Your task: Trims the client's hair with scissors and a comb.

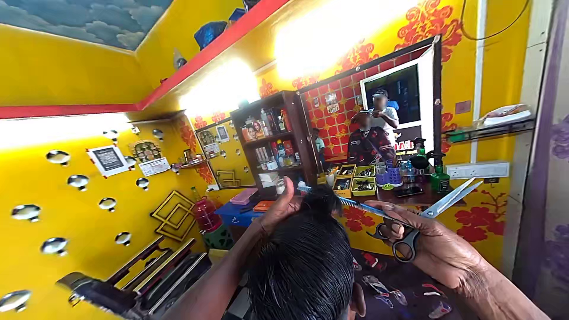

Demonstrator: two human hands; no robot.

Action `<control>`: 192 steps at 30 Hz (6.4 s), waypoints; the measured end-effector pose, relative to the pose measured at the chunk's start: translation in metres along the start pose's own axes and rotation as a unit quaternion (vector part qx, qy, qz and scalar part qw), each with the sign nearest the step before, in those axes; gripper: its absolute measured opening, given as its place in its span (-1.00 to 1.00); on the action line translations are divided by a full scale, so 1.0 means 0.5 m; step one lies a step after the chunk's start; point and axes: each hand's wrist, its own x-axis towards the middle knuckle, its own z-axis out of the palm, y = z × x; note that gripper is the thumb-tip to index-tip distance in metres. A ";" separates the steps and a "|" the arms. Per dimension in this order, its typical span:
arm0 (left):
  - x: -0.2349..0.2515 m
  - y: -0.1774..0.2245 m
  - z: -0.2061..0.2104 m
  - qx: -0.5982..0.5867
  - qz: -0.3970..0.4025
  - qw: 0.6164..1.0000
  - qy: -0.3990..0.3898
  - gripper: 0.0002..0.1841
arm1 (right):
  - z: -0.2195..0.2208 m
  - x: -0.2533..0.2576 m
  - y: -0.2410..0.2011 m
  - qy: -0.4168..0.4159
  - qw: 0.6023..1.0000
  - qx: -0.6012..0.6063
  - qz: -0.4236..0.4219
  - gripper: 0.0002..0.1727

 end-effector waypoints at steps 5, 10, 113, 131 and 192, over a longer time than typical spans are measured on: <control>0.034 0.027 -0.002 0.024 -0.002 0.987 -0.161 0.15 | 0.003 0.029 -0.004 0.109 0.993 0.032 -0.027 -0.65; 0.055 0.043 0.000 0.076 0.047 0.965 -0.245 0.21 | -0.048 0.040 0.042 0.162 0.984 -0.077 -0.006 -0.67; 0.001 0.140 0.070 0.211 0.075 0.973 -0.055 -0.55 | 0.189 0.062 -0.272 -0.200 0.554 -0.783 0.201 -0.36; -0.001 0.146 0.077 0.253 0.110 0.957 -0.085 -0.55 | 0.229 0.102 -0.328 -0.265 0.577 -0.753 0.174 -0.76; -0.186 0.052 -0.031 0.168 0.138 0.972 -0.094 -0.41 | 0.065 -0.044 -0.045 -0.158 0.956 -0.246 0.027 -0.59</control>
